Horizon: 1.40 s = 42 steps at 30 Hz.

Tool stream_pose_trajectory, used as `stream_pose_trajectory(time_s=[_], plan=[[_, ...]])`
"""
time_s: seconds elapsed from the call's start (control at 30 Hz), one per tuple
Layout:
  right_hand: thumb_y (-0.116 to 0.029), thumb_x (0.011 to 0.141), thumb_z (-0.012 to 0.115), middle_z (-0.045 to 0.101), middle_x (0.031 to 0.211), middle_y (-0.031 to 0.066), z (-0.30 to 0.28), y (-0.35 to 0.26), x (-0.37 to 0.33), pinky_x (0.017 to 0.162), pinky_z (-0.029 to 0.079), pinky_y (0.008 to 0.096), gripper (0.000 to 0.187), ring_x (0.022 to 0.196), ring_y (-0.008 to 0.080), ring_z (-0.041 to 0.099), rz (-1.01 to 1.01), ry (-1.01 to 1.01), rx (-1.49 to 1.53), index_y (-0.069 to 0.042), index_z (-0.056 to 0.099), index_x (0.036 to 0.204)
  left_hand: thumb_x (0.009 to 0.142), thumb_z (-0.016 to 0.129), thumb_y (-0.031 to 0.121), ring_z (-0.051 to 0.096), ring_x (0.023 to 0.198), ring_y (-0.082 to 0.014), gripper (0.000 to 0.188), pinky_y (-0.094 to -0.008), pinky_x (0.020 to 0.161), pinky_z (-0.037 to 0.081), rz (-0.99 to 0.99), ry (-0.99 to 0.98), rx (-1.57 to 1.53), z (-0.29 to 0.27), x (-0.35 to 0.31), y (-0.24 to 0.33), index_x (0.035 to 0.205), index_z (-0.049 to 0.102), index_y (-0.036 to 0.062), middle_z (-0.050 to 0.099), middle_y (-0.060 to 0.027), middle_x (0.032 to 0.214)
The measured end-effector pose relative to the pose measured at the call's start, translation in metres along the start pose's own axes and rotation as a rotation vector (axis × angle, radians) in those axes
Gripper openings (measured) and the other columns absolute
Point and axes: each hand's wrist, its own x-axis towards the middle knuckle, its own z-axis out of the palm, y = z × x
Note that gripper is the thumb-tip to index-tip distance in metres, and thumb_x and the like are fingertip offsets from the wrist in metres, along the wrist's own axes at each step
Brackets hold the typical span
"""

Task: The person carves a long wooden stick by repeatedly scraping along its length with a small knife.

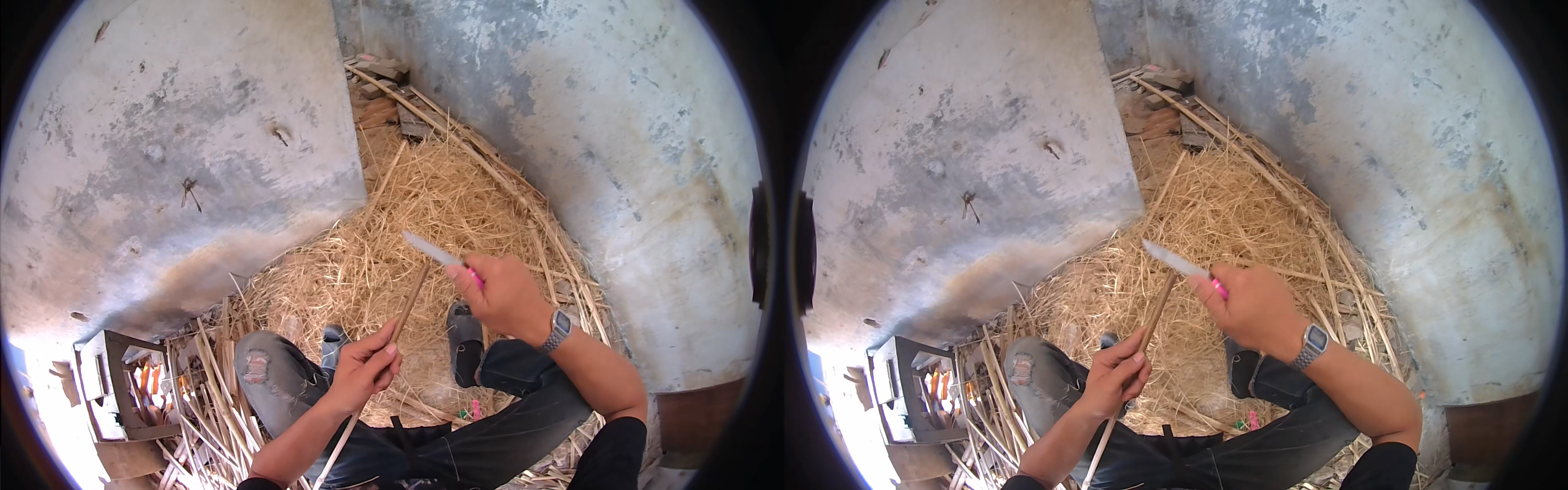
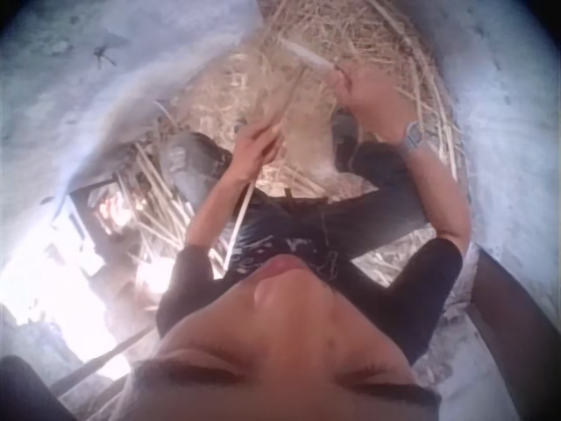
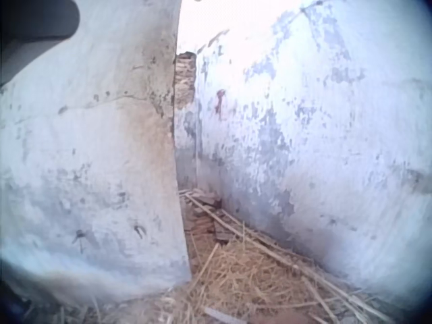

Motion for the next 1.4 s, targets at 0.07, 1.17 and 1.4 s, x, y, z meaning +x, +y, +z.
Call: stream_pose_trajectory(time_s=[0.07,1.17,1.4], plan=[[-0.045,0.102,0.054,0.056,0.054,0.0183,0.006,-0.011,-0.004,0.05,0.046,0.0498,0.05,0.05,0.0399,0.059,-0.018,-0.074,-0.039,-0.004,0.063,0.075,0.106,0.055,0.013,0.041,0.051,-0.0045,0.051,-0.0199,0.046,0.031,-0.021,0.005,0.026,0.001,0.002,0.001,0.155,0.042,0.0092,0.057,-0.003,0.081],[-0.043,0.099,0.062,0.048,0.059,0.0007,0.018,0.041,0.025,0.051,0.035,0.0317,0.046,0.053,0.0119,0.039,0.189,-0.042,0.481,-0.001,0.064,0.08,0.101,0.065,0.013,0.047,0.054,-0.0043,0.049,-0.0182,0.049,0.038,-0.001,0.017,-0.052,-0.006,0.002,-0.015,0.149,0.052,0.0104,0.065,-0.0057,0.084],[-0.021,0.096,0.068,0.05,0.065,-0.0067,0.036,0.015,0.018,0.055,0.036,0.0255,0.019,0.061,0.0043,0.043,0.118,-0.265,0.623,-0.002,0.069,0.097,0.102,0.064,0.015,0.054,0.06,-0.0062,0.054,-0.02,0.055,0.045,-0.006,-0.031,0.174,0.0,0.003,-0.015,0.151,0.045,0.0034,0.072,-0.0086,0.089]])
